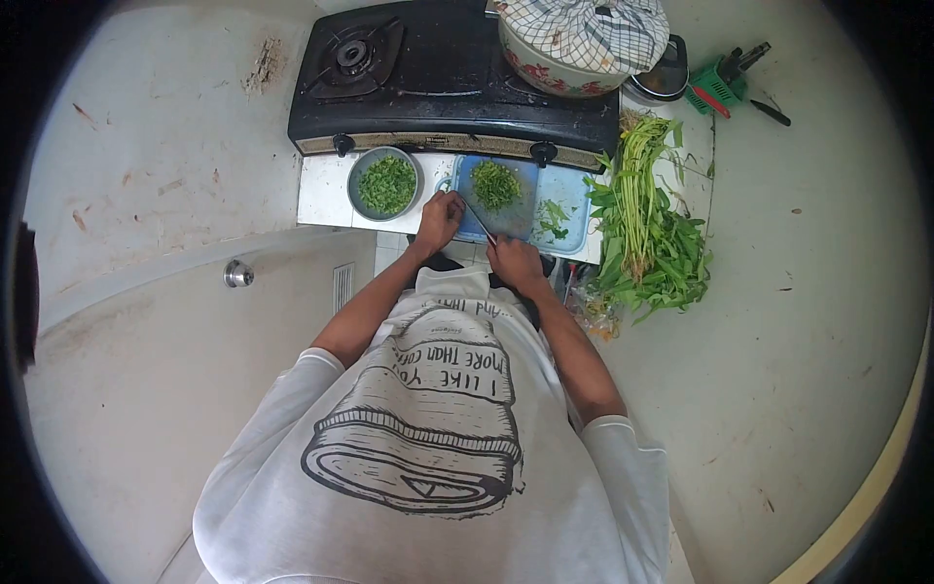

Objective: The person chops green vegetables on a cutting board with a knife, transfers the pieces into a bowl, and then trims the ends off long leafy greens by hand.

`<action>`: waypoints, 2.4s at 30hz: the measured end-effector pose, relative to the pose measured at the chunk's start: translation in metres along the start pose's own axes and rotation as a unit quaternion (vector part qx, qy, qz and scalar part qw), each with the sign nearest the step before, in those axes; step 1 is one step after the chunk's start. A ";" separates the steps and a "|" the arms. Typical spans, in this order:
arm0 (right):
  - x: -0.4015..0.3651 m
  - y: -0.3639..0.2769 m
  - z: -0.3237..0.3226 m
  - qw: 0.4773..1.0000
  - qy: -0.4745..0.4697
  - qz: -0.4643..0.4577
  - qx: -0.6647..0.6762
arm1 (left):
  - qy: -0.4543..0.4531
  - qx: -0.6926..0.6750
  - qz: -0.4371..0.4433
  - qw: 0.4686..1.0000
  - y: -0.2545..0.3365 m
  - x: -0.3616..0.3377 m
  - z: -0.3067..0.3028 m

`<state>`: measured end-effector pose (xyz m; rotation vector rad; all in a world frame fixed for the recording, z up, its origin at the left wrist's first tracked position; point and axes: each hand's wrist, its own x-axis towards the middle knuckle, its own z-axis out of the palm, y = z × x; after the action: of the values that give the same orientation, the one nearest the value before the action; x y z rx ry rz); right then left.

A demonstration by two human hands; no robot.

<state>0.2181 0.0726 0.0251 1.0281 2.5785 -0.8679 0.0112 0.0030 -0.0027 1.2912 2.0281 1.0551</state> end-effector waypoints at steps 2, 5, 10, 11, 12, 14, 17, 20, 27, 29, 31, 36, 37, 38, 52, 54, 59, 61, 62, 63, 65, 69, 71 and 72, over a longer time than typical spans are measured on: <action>0.002 0.000 0.001 1.000 -0.009 0.001 0.008 | 0.003 -0.008 -0.002 1.000 0.000 0.000 0.000; 0.009 0.001 0.004 1.000 -0.020 0.005 0.020 | 0.011 -0.018 0.002 1.000 -0.004 0.000 0.003; 0.022 -0.002 0.008 1.000 -0.003 0.003 0.015 | 0.020 -0.026 0.004 0.999 -0.005 -0.001 0.004; 0.021 -0.002 0.008 1.000 0.002 -0.001 0.018 | 0.019 -0.025 0.001 1.000 -0.005 -0.001 0.004; 0.019 0.000 0.008 1.000 0.008 -0.005 0.020 | 0.019 -0.024 -0.002 1.000 -0.005 -0.002 0.003; 0.013 0.006 0.009 0.999 0.020 -0.008 0.028 | 0.023 -0.035 -0.010 0.999 -0.004 -0.002 0.004; 0.008 0.017 0.017 0.999 0.029 -0.005 0.041 | 0.025 -0.044 -0.031 0.998 -0.009 -0.005 0.007; 0.008 0.020 0.016 0.999 0.022 -0.005 0.044 | 0.005 -0.018 -0.045 0.999 -0.009 -0.006 0.006; 0.011 0.013 0.016 0.999 0.027 -0.026 0.035 | 0.000 -0.006 -0.011 1.000 -0.008 -0.004 0.007; 0.012 0.012 0.018 0.999 0.027 -0.027 0.035 | -0.006 0.000 -0.007 1.000 -0.008 -0.003 0.006; 0.013 0.013 0.017 0.999 0.022 -0.029 0.035 | -0.017 0.007 -0.019 1.000 -0.008 -0.002 0.007; 0.016 0.006 0.013 1.000 0.008 -0.011 0.025 | -0.018 0.010 -0.024 1.000 -0.004 -0.001 0.004; 0.019 0.004 0.013 1.000 0.007 -0.006 0.025 | -0.021 0.019 -0.029 0.999 -0.002 -0.001 0.004; 0.023 0.002 0.012 0.999 0.016 -0.012 0.028 | -0.013 0.013 -0.026 0.999 0.000 0.000 0.004; 0.017 0.009 0.002 0.999 -0.010 -0.009 0.029 | 0.002 -0.043 -0.065 0.997 -0.004 0.000 0.005; 0.017 0.008 0.003 0.999 0.005 -0.032 0.027 | 0.004 -0.056 -0.061 0.997 -0.004 0.000 0.005; 0.019 0.005 0.007 0.999 0.001 -0.035 0.018 | -0.004 -0.057 -0.053 0.997 -0.004 0.001 0.003; 0.020 0.004 0.009 0.999 0.010 -0.039 0.019 | -0.002 -0.059 -0.047 0.997 -0.004 0.000 0.004; 0.022 0.004 0.010 0.999 0.007 -0.039 0.021 | -0.003 -0.056 -0.045 0.997 -0.004 0.000 0.004; 0.025 0.003 0.010 0.999 0.004 -0.039 0.022 | -0.003 -0.052 -0.043 0.998 -0.003 0.000 0.003; 0.029 0.001 0.009 0.999 -0.002 -0.043 0.018 | -0.005 -0.055 -0.052 0.997 -0.001 0.001 0.002; 0.026 0.005 0.008 0.999 -0.012 -0.038 0.004 | -0.008 -0.052 -0.066 0.996 -0.006 0.000 0.005; 0.021 0.007 0.006 0.999 -0.012 -0.030 0.008 | -0.007 -0.050 -0.066 0.997 -0.008 -0.001 0.006; 0.020 0.008 0.006 1.000 -0.010 -0.027 0.014 | -0.007 -0.055 -0.068 0.996 -0.009 -0.001 0.007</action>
<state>0.2092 0.0842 0.0088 0.9576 2.5955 -0.9241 0.0120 0.0024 -0.0143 1.0866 1.9871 1.0768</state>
